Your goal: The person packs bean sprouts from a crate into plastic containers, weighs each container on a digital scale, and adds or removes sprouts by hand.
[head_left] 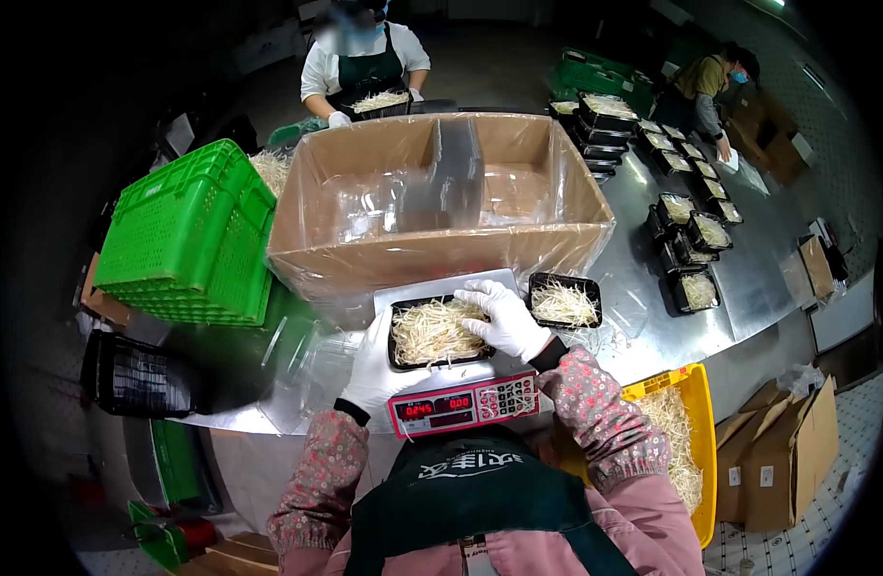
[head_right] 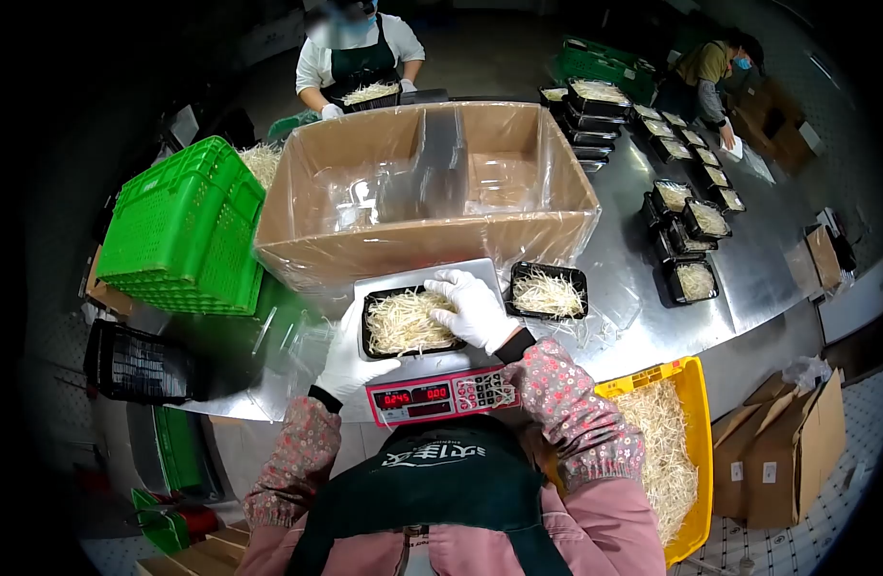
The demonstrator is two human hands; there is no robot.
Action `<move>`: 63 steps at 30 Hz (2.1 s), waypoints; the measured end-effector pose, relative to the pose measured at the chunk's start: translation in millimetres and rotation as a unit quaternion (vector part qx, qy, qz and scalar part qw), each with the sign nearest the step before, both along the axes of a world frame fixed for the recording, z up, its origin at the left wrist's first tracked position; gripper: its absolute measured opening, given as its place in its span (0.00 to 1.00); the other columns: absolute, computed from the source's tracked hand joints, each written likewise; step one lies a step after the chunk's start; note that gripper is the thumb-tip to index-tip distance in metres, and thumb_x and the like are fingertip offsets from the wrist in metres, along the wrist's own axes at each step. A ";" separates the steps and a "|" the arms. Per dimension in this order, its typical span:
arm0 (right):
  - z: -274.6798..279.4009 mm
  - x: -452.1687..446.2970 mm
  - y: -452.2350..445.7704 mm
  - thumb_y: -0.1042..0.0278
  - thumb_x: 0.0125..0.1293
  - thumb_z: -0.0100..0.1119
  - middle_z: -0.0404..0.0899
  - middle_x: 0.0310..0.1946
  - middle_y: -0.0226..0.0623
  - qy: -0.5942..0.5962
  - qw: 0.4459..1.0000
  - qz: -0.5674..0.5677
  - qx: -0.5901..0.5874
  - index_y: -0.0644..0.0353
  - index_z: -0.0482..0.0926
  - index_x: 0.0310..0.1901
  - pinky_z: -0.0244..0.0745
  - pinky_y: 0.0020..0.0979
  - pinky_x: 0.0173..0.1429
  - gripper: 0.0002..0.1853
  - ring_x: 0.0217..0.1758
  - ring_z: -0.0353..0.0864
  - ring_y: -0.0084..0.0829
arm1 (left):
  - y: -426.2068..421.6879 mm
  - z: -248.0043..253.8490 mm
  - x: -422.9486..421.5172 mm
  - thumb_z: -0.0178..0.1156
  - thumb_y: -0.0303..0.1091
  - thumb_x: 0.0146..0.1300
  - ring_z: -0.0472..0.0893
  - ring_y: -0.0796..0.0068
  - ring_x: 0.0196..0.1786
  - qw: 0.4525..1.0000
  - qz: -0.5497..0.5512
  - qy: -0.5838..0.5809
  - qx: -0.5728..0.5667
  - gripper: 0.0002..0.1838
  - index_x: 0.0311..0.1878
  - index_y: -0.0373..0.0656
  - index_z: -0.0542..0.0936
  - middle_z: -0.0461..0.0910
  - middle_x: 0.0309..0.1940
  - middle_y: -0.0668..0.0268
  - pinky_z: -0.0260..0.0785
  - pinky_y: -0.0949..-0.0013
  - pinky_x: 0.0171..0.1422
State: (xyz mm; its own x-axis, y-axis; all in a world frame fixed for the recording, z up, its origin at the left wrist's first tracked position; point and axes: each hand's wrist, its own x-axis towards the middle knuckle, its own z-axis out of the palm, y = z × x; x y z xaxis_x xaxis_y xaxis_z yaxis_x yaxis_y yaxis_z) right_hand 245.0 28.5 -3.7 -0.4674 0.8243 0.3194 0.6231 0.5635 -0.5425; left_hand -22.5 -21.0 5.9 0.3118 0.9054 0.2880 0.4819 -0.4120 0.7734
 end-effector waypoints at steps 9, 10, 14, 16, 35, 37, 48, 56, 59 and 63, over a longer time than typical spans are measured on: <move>-43.2 -58.5 -14.6 0.47 0.72 0.49 0.65 0.71 0.55 -0.137 0.987 -0.015 -0.080 0.66 0.65 0.71 0.53 0.46 0.79 0.35 0.76 0.61 0.53 | 20.6 -23.2 22.4 0.71 0.56 0.49 0.60 0.49 0.75 0.951 -0.024 0.284 0.118 0.49 0.70 0.38 0.67 0.67 0.70 0.51 0.48 0.48 0.80; -43.7 -56.8 -12.3 0.47 0.73 0.48 0.66 0.70 0.55 -0.138 0.987 -0.002 -0.080 0.66 0.66 0.71 0.54 0.46 0.79 0.34 0.75 0.62 0.52 | 20.4 -21.5 23.0 0.70 0.56 0.51 0.61 0.48 0.74 0.953 -0.025 0.277 0.122 0.47 0.69 0.38 0.68 0.68 0.68 0.51 0.48 0.47 0.79; -15.7 -36.0 -3.7 0.50 0.71 0.51 0.64 0.71 0.57 -0.087 0.987 0.050 -0.126 0.66 0.65 0.71 0.54 0.41 0.79 0.34 0.76 0.61 0.51 | 17.4 -14.4 21.7 0.71 0.58 0.50 0.61 0.44 0.74 0.976 -0.035 0.203 0.064 0.50 0.70 0.35 0.66 0.67 0.68 0.48 0.50 0.47 0.79; 0.4 -19.5 -2.4 0.54 0.69 0.56 0.63 0.72 0.58 -0.015 0.985 0.066 -0.157 0.64 0.65 0.71 0.52 0.39 0.80 0.33 0.77 0.59 0.51 | 14.7 -5.1 16.3 0.73 0.58 0.49 0.61 0.43 0.73 0.982 -0.034 0.172 0.069 0.52 0.70 0.33 0.65 0.67 0.68 0.46 0.50 0.47 0.79; -0.4 -34.1 -50.1 0.59 0.68 0.58 0.71 0.64 0.57 0.068 0.995 -0.063 -0.036 0.66 0.67 0.68 0.58 0.48 0.77 0.31 0.70 0.67 0.55 | 56.0 -19.3 60.9 0.67 0.41 0.55 0.78 0.53 0.60 0.947 -0.058 0.315 0.010 0.28 0.60 0.44 0.78 0.80 0.57 0.55 0.70 0.56 0.65; 9.4 -13.1 -72.5 0.65 0.65 0.61 0.75 0.62 0.51 0.122 0.988 -0.090 0.033 0.62 0.70 0.66 0.62 0.45 0.75 0.28 0.69 0.71 0.51 | 46.0 -10.2 59.1 0.74 0.48 0.48 0.79 0.55 0.56 0.951 -0.052 0.286 0.103 0.38 0.63 0.46 0.76 0.80 0.54 0.58 0.72 0.55 0.60; -23.1 163.5 -242.3 0.72 0.63 0.63 0.84 0.45 0.44 0.142 0.863 -0.480 0.067 0.57 0.79 0.59 0.78 0.39 0.55 0.21 0.50 0.83 0.45 | 27.5 -1.3 46.0 0.73 0.44 0.55 0.74 0.48 0.61 0.954 0.015 0.296 0.046 0.41 0.71 0.44 0.70 0.76 0.59 0.46 0.67 0.55 0.67; -24.4 268.8 -447.0 0.49 0.60 0.70 0.81 0.54 0.48 -0.048 0.664 -0.730 -0.155 0.57 0.78 0.61 0.75 0.42 0.62 0.31 0.57 0.80 0.47 | 22.5 -11.5 46.3 0.67 0.40 0.63 0.67 0.49 0.69 0.966 0.000 0.258 0.007 0.37 0.73 0.39 0.66 0.70 0.66 0.46 0.57 0.55 0.75; -10.4 241.5 -476.2 0.40 0.53 0.73 0.82 0.52 0.49 -0.091 0.621 -0.693 -0.354 0.58 0.83 0.55 0.76 0.43 0.60 0.35 0.56 0.81 0.47 | 21.3 -3.5 44.9 0.65 0.38 0.66 0.66 0.51 0.71 0.975 0.005 0.223 0.013 0.35 0.73 0.38 0.66 0.68 0.69 0.48 0.54 0.56 0.77; -49.5 179.1 -471.0 0.37 0.45 0.76 0.74 0.63 0.48 -0.174 0.627 -0.724 -0.228 0.58 0.77 0.61 0.66 0.45 0.70 0.44 0.66 0.71 0.48 | 19.1 7.0 57.4 0.60 0.39 0.71 0.66 0.56 0.72 0.982 0.035 0.185 0.010 0.30 0.72 0.37 0.68 0.68 0.70 0.52 0.55 0.57 0.77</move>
